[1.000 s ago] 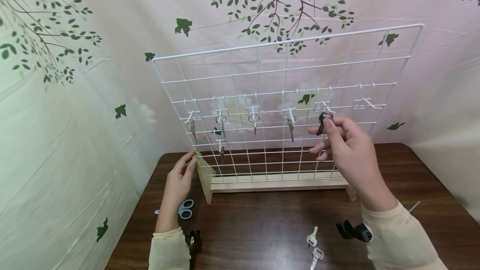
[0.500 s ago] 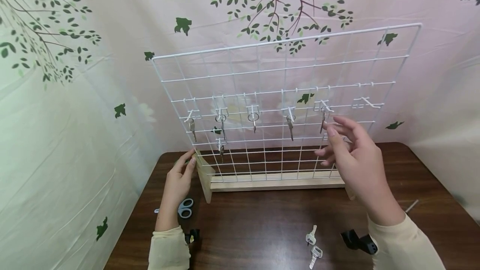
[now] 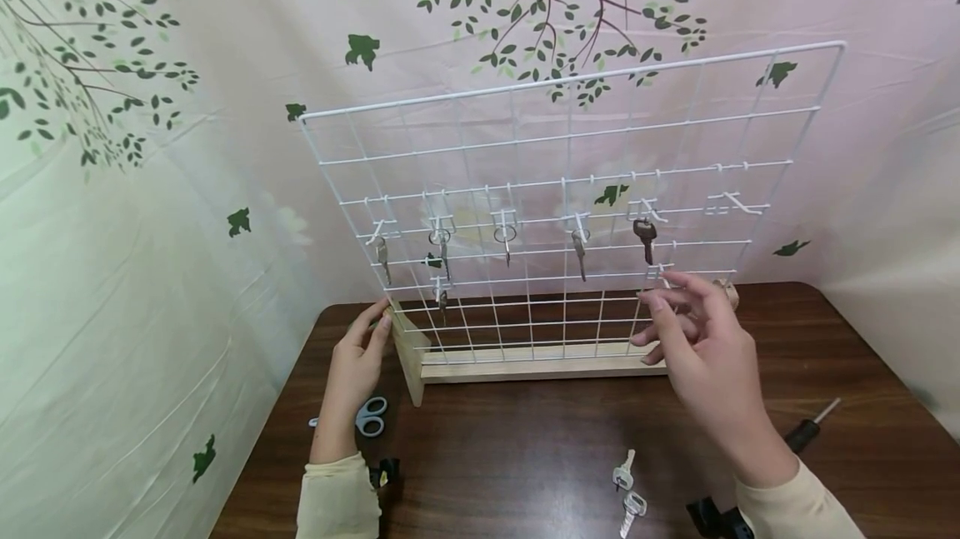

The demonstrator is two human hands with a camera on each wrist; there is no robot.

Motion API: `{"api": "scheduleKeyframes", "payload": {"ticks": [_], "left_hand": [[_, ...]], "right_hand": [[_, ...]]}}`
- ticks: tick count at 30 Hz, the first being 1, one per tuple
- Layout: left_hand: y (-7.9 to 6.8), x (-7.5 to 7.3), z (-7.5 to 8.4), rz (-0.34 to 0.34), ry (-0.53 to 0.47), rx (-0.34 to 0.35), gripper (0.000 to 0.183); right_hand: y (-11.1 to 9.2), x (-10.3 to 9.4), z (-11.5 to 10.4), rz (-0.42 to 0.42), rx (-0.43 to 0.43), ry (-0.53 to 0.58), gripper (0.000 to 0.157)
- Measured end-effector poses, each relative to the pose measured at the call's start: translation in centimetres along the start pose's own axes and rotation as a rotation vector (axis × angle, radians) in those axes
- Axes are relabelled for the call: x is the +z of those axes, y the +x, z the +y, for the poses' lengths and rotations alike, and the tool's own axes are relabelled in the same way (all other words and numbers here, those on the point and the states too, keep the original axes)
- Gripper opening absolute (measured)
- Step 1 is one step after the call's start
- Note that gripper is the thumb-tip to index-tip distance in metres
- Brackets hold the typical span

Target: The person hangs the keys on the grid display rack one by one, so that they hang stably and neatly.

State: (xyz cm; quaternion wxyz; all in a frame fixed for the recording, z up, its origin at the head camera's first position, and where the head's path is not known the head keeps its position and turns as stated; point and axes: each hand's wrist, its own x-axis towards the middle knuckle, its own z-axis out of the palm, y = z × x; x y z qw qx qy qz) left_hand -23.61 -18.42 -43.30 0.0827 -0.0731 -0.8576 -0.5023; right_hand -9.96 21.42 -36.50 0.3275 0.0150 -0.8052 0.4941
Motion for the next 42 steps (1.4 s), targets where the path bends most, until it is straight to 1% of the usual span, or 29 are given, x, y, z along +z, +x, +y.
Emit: {"api": "scheduleKeyframes", "payload": {"ticks": [3, 5, 9, 12, 14, 16, 19, 21, 23, 25, 28, 33, 38, 42], "left_hand": [[0.0, 0.0, 0.1, 0.006, 0.006, 0.001, 0.045], [0.0, -0.1, 0.1, 0.005, 0.006, 0.002, 0.045], [0.1, -0.1, 0.1, -0.003, 0.005, 0.001, 0.045], [0.1, -0.1, 0.1, -0.007, 0.005, 0.002, 0.045], [0.1, -0.1, 0.1, -0.009, 0.002, 0.003, 0.045], [0.1, -0.2, 0.1, -0.011, 0.0, 0.004, 0.045], [0.1, -0.2, 0.1, -0.015, -0.01, 0.003, 0.046], [0.1, -0.2, 0.0, -0.016, -0.01, 0.002, 0.046], [0.0, -0.2, 0.0, -0.014, -0.006, 0.004, 0.046], [0.0, -0.2, -0.1, -0.01, 0.003, 0.007, 0.046], [0.0, -0.1, 0.0, -0.006, 0.013, 0.011, 0.046], [0.0, -0.1, 0.1, -0.009, 0.015, 0.016, 0.045], [0.1, -0.1, 0.0, -0.009, 0.009, 0.021, 0.045], [0.0, 0.0, 0.0, -0.006, 0.015, 0.016, 0.045]], "right_hand": [[-0.6, 0.4, 0.9, -0.033, 0.021, 0.025, 0.035], [-0.9, 0.6, 1.5, -0.071, 0.043, 0.027, 0.032], [-1.6, 0.9, 3.1, -0.177, 0.077, 0.006, 0.028], [-1.9, 1.0, 4.3, -0.27, 0.078, -0.021, 0.026], [-2.1, 1.0, 5.3, -0.354, 0.089, -0.031, 0.025], [-2.3, 0.9, 6.3, -0.459, 0.086, -0.071, 0.022], [-2.7, 0.8, 7.9, -0.657, 0.058, -0.158, 0.02], [-3.0, 0.7, 9.0, -0.777, 0.024, -0.19, 0.018], [-3.3, 0.7, 9.9, -0.876, 0.018, -0.184, 0.017], [-3.5, 0.7, 10.6, -0.946, 0.038, -0.145, 0.017], [-3.8, 0.7, 11.5, -1.004, 0.046, -0.12, 0.018], [-4.0, 0.9, 12.4, -1.039, -0.012, -0.123, 0.021], [-4.1, 0.9, 12.7, -1.077, -0.075, -0.101, 0.025], [-4.3, 0.9, 12.7, -1.132, -0.073, -0.105, 0.028]]}}
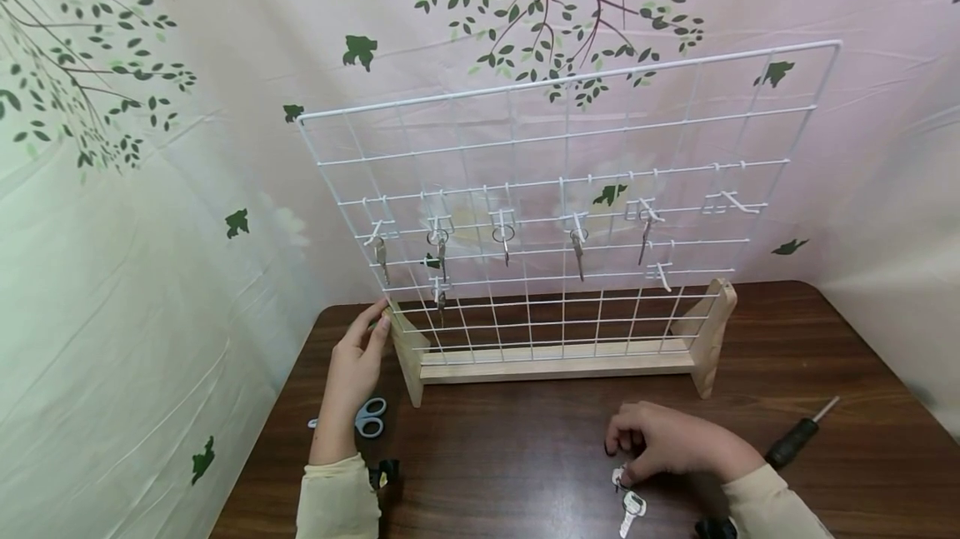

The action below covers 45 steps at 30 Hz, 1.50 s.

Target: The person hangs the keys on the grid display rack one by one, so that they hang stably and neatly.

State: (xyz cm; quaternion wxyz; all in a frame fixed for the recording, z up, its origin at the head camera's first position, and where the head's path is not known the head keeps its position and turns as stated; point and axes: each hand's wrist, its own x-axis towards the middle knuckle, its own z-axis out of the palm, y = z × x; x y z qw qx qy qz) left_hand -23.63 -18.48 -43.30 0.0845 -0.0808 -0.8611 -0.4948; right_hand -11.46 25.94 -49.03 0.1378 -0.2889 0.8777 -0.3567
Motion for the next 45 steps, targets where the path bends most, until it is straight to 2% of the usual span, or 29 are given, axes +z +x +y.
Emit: {"api": "scheduleKeyframes", "payload": {"ticks": [5, 12, 23, 45], "left_hand": [[0.0, 0.0, 0.0, 0.003, 0.003, 0.001, 0.045], [0.0, 0.0, 0.0, 0.004, -0.001, -0.005, 0.045], [-0.1, 0.1, -0.1, 0.01, 0.012, -0.004, 0.045], [-0.1, 0.0, 0.0, 0.007, 0.012, -0.008, 0.045]], "right_hand": [[-0.1, 0.2, -0.1, -0.032, 0.051, -0.005, 0.031], [0.0, 0.9, -0.4, 0.023, 0.081, -0.102, 0.038], [0.1, 1.5, -1.0, 0.038, 0.155, -0.137, 0.038], [0.5, 1.5, -1.0, 0.042, 0.21, -0.073, 0.03]]}}
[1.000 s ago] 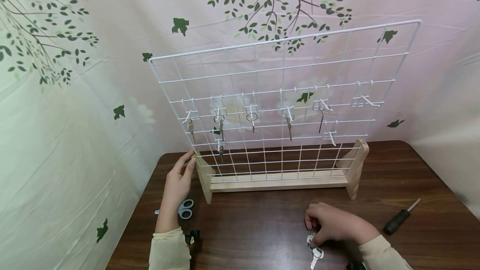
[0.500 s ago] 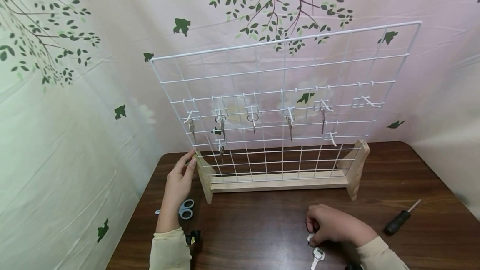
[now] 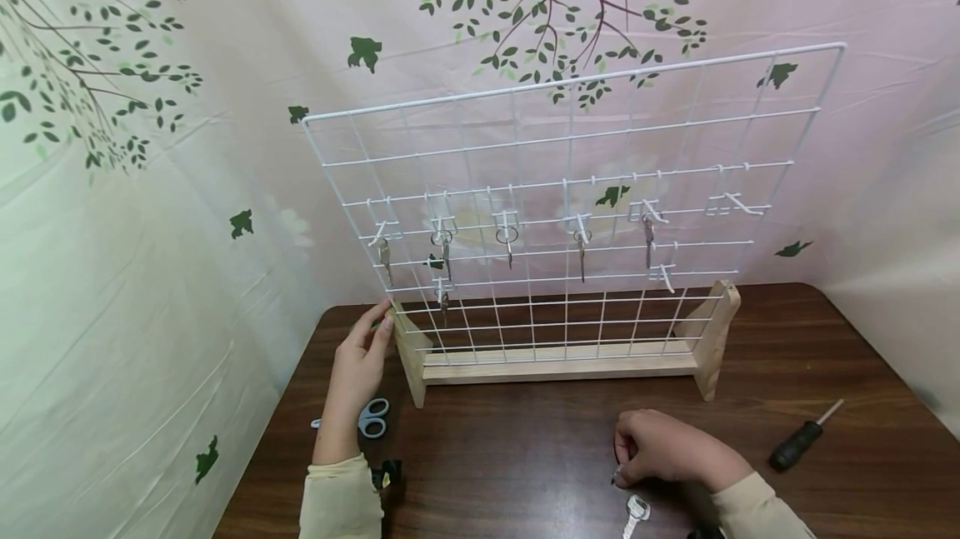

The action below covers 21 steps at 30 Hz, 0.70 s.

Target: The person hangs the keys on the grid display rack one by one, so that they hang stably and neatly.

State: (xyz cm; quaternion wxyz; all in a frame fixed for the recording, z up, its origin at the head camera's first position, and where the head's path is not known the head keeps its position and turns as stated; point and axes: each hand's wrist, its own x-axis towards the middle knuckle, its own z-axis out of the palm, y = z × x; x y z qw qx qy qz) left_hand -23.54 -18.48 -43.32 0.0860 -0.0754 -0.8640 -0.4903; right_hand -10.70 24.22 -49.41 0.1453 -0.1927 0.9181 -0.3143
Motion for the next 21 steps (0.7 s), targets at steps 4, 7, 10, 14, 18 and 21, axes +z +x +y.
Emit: {"api": "scheduleKeyframes", "payload": {"ticks": [4, 7, 10, 14, 18, 21], "left_hand": [[-0.03, 0.0, 0.02, -0.002, -0.001, -0.005, 0.046], [-0.04, 0.01, -0.04, 0.002, 0.009, -0.006, 0.046], [0.01, 0.04, -0.17, 0.008, 0.013, 0.003, 0.046], [0.1, 0.07, -0.3, 0.01, 0.004, 0.015, 0.045], [0.11, 0.05, -0.34, 0.002, -0.021, 0.013, 0.045], [0.15, 0.04, -0.36, -0.006, -0.037, 0.012, 0.047]], "right_hand": [[-0.12, -0.01, 0.05, -0.006, 0.009, 0.027, 0.03], [-0.17, 0.05, 0.11, -0.004, 0.002, 0.034, 0.031], [-0.2, 0.06, 0.15, -0.006, 0.0, 0.034, 0.031], [-0.27, -0.01, 0.17, -0.012, 0.007, 0.035, 0.031], [-0.34, -0.05, 0.11, -0.018, 0.013, 0.044, 0.032], [-0.37, 0.0, 0.05, -0.019, 0.004, 0.045, 0.031]]}}
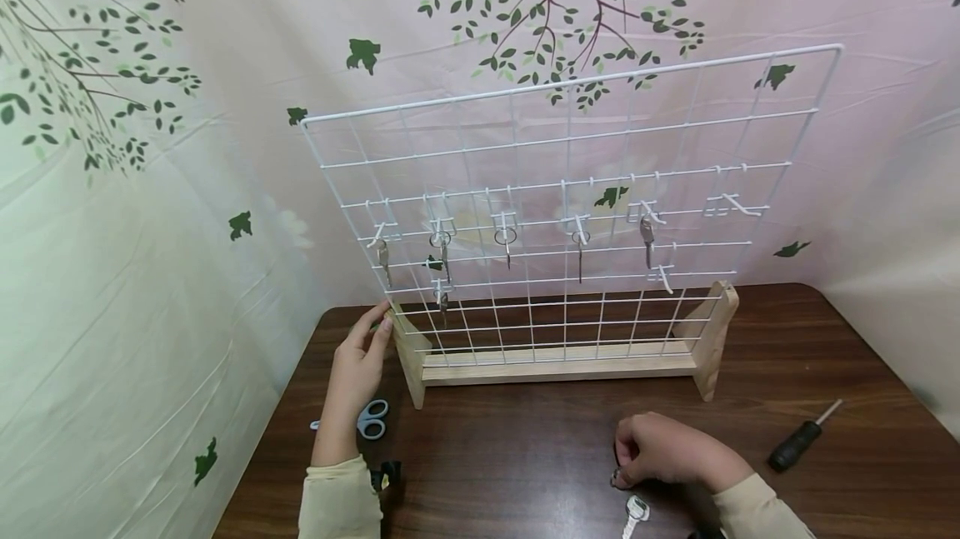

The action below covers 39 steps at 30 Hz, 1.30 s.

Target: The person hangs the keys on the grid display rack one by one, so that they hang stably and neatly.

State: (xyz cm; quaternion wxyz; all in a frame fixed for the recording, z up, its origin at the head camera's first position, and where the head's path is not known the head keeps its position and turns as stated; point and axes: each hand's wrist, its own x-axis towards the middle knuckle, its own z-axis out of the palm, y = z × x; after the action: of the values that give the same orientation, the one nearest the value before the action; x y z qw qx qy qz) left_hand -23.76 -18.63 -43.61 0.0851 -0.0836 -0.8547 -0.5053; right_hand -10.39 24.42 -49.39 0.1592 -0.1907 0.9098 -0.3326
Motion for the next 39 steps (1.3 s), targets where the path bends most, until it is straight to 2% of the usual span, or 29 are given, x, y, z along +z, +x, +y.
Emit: {"api": "scheduleKeyframes", "payload": {"ticks": [5, 13, 20, 29, 39], "left_hand": [[0.0, -0.1, 0.0, 0.003, 0.013, 0.002, 0.047], [-0.1, -0.1, -0.1, 0.014, 0.037, -0.004, 0.045], [-0.1, -0.1, 0.0, 0.013, 0.047, -0.004, 0.046], [-0.1, -0.2, 0.0, 0.014, 0.036, 0.004, 0.046], [-0.1, -0.1, 0.0, -0.001, 0.017, 0.0, 0.046]], "right_hand": [[0.1, 0.1, 0.0, -0.021, -0.024, 0.014, 0.031], [-0.1, 0.2, -0.1, -0.092, 0.027, 0.173, 0.028], [-0.1, -0.3, -0.1, -0.1, -0.002, 0.27, 0.027], [0.0, -1.8, -1.6, -0.023, -0.132, 0.358, 0.023], [-0.5, -3.6, -4.0, 0.175, -0.214, 0.464, 0.021]]}}
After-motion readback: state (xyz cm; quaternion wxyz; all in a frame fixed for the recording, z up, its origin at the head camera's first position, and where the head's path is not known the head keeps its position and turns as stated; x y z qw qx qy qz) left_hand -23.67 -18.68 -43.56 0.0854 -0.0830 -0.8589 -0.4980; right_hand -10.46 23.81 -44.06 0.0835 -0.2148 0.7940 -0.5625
